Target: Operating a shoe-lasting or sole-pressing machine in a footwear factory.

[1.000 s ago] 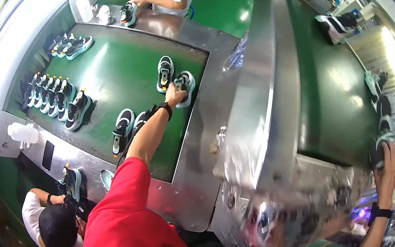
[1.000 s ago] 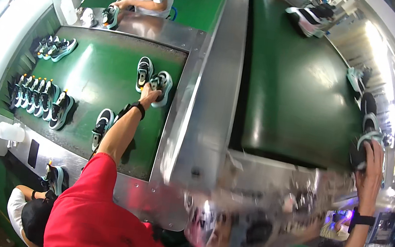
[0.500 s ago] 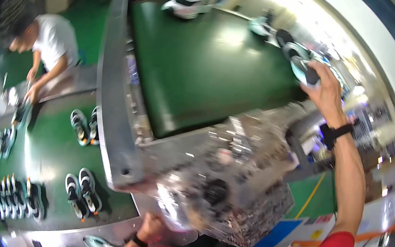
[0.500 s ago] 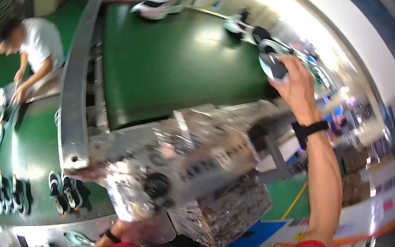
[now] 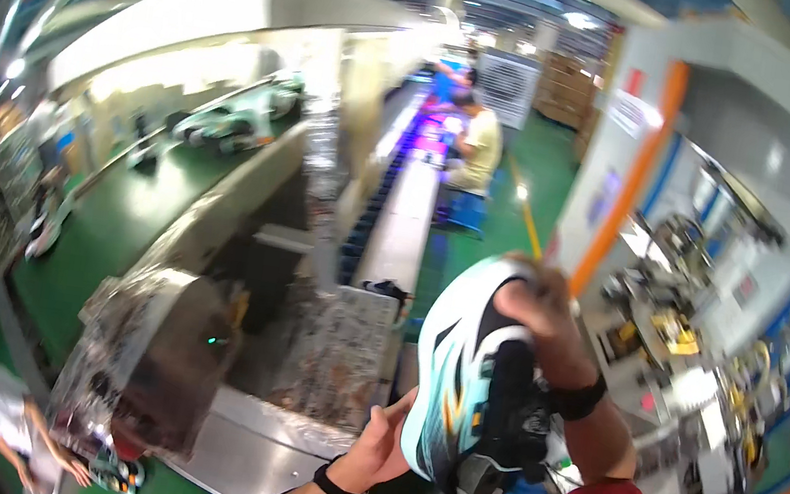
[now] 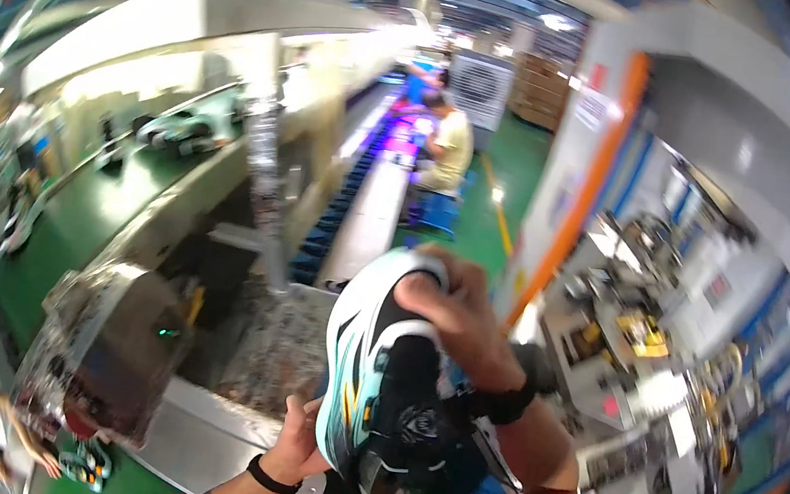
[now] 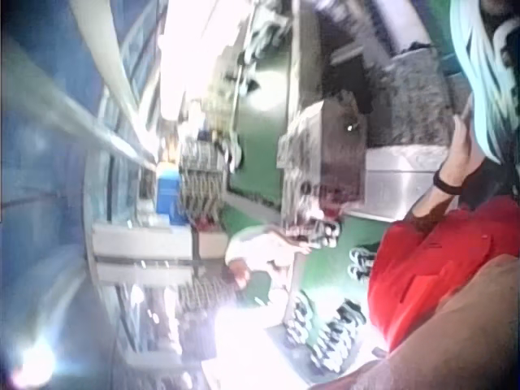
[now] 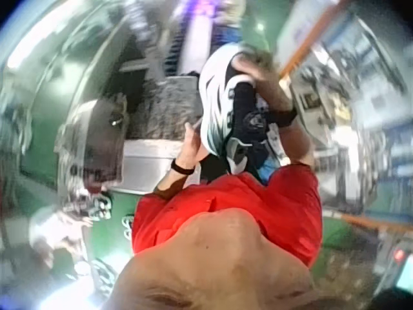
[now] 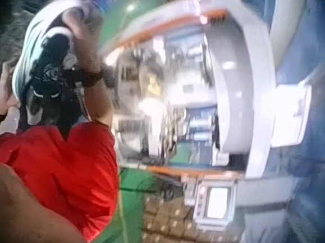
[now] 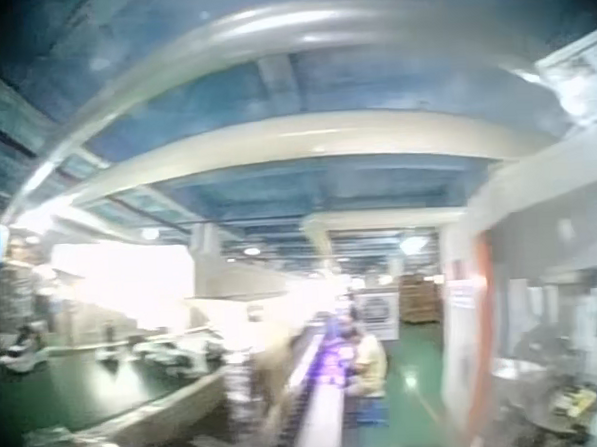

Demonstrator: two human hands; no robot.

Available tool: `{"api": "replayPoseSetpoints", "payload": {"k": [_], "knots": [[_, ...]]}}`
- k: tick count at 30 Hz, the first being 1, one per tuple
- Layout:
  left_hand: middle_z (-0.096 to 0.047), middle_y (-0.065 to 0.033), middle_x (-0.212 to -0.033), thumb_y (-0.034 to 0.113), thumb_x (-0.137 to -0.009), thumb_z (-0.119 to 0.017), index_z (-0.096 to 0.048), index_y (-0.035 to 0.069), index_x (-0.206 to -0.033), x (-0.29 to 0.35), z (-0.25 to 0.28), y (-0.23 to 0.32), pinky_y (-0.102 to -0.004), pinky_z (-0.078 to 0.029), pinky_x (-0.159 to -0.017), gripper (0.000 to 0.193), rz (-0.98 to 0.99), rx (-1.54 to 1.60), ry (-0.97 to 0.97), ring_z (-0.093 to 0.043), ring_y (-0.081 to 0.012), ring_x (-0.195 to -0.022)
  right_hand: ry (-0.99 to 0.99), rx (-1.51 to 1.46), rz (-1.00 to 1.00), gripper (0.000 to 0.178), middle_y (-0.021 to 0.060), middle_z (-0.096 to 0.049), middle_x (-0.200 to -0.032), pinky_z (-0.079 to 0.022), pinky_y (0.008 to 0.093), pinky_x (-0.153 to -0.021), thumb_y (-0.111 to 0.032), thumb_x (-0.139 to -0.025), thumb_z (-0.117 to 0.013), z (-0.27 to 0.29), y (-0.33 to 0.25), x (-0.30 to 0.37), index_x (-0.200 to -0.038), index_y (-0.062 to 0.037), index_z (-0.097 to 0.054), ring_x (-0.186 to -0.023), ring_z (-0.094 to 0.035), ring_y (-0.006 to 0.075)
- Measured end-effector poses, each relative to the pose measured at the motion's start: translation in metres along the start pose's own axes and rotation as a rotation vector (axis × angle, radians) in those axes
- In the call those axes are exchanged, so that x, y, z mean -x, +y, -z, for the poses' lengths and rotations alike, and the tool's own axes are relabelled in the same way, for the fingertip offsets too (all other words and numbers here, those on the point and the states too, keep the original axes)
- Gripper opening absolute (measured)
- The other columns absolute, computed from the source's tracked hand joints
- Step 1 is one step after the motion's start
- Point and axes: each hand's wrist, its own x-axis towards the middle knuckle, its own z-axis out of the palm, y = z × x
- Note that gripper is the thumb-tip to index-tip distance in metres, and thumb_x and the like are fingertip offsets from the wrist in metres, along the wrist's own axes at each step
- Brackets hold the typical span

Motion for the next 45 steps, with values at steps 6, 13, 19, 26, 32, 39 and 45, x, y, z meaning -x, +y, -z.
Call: {"api": "replayPoseSetpoints", "payload": {"k": [6,13,19,26,32,39,45], "knots": [[-0.062,-0.0118,-0.117,0.022,-0.097,-0.051,-0.051,0.0,-0.128,-0.065,-0.025,-0.114,-0.0346,-0.05,-0.091,0.038,0.249,-0.084,0.147,-0.063,-0.0218,-0.102,0.44,-0.146,-0.314,0.058,0.0134,-0.062,-0.117,-0.051,0.0296,-0.08,-0.034,-0.094,-0.057,0.116,0.043,0.164,-0.137,-0.0002,-0.039,-0.1,-0.061,0.0162],[-0.058,-0.0132,-0.123,0.014,-0.09,-0.063,-0.04,-0.002,-0.138,-0.151,-0.095,-0.291,-0.0334,-0.046,-0.095,0.055,0.34,-0.524,-0.01,-0.058,-0.0205,-0.109,0.813,-0.169,-0.138,0.089,0.0091,-0.054,-0.126,-0.046,0.0327,-0.095,-0.037,-0.074,-0.082,0.195,0.078,0.364,-0.142,-0.0034,-0.036,-0.112,-0.054,0.0168],[-0.045,-0.0194,-0.14,0.039,-0.094,-0.061,-0.021,0.001,-0.15,-0.198,-0.119,-0.458,-0.0342,-0.037,-0.104,0.079,0.624,-0.782,-0.438,-0.047,-0.0236,-0.125,1.431,-0.047,-0.286,0.055,0.0064,-0.062,-0.112,-0.046,0.0304,-0.091,0.0,-0.071,-0.069,0.28,0.064,0.496,-0.125,0.0018,-0.054,-0.099,-0.059,0.0149],[-0.057,-0.0184,-0.124,0.05,-0.086,-0.065,-0.028,-0.013,-0.141,-0.296,-0.13,-0.643,-0.0318,-0.047,-0.092,0.092,0.747,-1.008,-0.369,-0.057,-0.0213,-0.111,1.766,0.27,-0.204,0.057,0.0077,-0.057,-0.115,-0.042,0.0297,-0.096,-0.005,-0.07,-0.063,0.323,0.031,0.604,-0.126,0.0023,-0.051,-0.104,-0.055,0.0172],[-0.057,-0.0341,-0.118,0.036,-0.077,-0.071,-0.035,-0.014,-0.128,-0.385,-0.075,-0.779,-0.0448,-0.044,-0.097,0.08,0.442,-1.44,-0.382,-0.056,-0.0424,-0.114,1.967,0.476,-0.333,0.062,0.0107,-0.055,-0.115,-0.041,0.0323,-0.097,-0.009,-0.068,-0.063,0.324,-0.007,0.63,-0.127,0.0042,-0.048,-0.104,-0.054,0.0202],[-0.048,-0.0342,-0.13,0.017,-0.076,-0.07,-0.026,-0.012,-0.137,-0.433,-0.071,-0.8,-0.0442,-0.04,-0.104,0.081,0.726,-1.697,-0.117,-0.046,-0.0437,-0.125,2.062,0.718,-0.54,0.064,0.0119,-0.055,-0.118,-0.042,0.0332,-0.097,-0.009,-0.067,-0.066,0.349,-0.021,0.626,-0.127,0.0053,-0.05,-0.105,-0.054,0.0224],[-0.068,-0.0119,-0.089,0.007,-0.08,-0.069,-0.064,-0.001,-0.096,-0.433,-0.073,-0.64,-0.0416,-0.054,-0.052,0.019,1.069,-0.562,0.128,-0.067,-0.0252,-0.071,1.646,0.749,-0.743,0.055,0.0105,-0.063,-0.099,-0.05,0.0298,-0.076,-0.007,-0.068,-0.067,0.509,-0.004,0.562,-0.12,0.0055,-0.053,-0.083,-0.06,0.017]]}}
